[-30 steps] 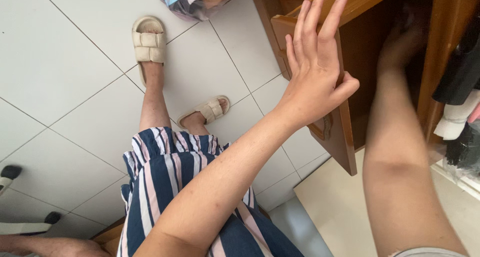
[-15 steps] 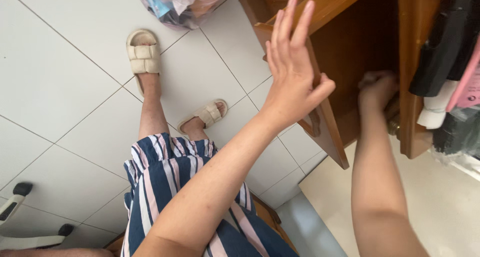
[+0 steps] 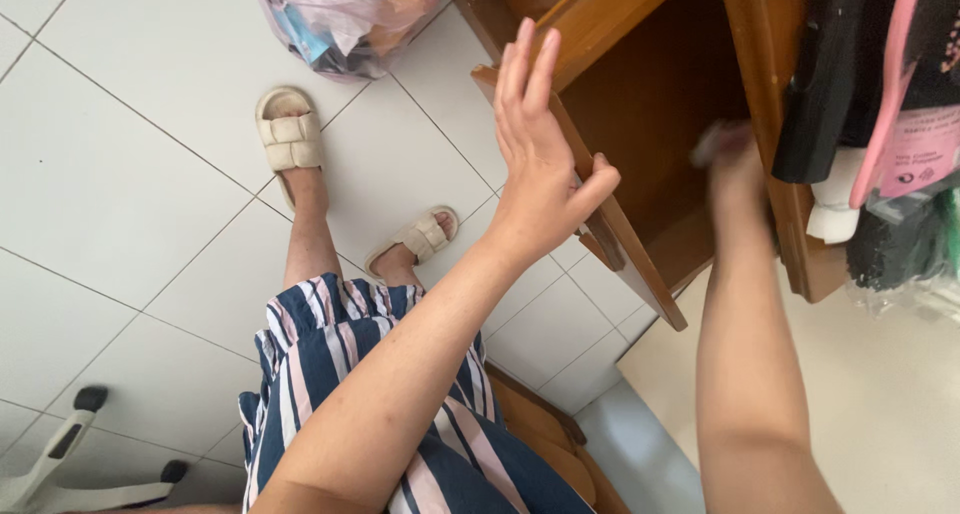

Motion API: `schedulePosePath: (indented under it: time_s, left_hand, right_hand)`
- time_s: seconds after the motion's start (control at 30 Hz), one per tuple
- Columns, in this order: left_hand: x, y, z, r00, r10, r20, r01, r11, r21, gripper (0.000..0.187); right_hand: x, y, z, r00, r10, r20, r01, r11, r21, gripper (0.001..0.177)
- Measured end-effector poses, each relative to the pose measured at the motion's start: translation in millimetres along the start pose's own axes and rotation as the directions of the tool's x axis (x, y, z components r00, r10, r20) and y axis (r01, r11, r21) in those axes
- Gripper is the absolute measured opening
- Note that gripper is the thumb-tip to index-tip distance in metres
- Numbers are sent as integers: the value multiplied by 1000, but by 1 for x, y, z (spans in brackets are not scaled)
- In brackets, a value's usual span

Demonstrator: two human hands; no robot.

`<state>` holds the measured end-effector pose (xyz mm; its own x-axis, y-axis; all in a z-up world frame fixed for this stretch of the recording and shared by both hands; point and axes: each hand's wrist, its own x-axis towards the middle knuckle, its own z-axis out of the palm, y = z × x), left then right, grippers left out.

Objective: The person cleans the inside of a wooden drawer using a white tissue. They repeatedly wipe the drawer's interior surfaces, discard the used tissue into a plastic bag, and continue wiping with a fresh tissue. The person also briefly handles a spray bottle and a hairbrush before resuming the cleaning.

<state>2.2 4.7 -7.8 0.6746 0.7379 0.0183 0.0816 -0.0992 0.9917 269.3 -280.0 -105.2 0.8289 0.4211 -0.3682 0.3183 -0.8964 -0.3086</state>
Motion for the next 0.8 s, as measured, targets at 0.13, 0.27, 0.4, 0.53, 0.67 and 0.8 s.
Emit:
schedulePosePath:
  time_s: [0.13, 0.27, 0.4, 0.53, 0.67, 0.8]
  left_hand:
    - [-1, -3, 2, 1000, 11, 12, -11, 1000, 20, 104]
    - [-2, -2, 2, 1000, -2, 17, 2, 1000, 11, 102]
    - [-1, -3, 2, 1000, -3, 12, 3, 1000, 19, 101]
    - [1, -1, 1, 1000, -2, 13, 1, 1000, 11, 101]
    - [1, 1, 2, 1000, 4, 16, -4, 1000, 15, 102]
    - [1, 0, 0, 999, -11, 50, 11, 1000, 6, 103]
  right_hand:
    - [113, 13, 44, 971, 88, -222, 5, 921, 389, 10]
    - [52, -13, 37, 992, 93, -88, -42, 886, 461, 9]
    - [-67, -61, 10, 963, 177, 204, -235, 922, 309, 10]
    - [-107, -83, 7, 918, 6, 396, 43, 992, -116, 20]
    - [-77, -42, 4, 953, 72, 295, 3, 969, -247, 16]
    - [-23, -2, -10, 989, 112, 98, -120, 990, 78, 18]
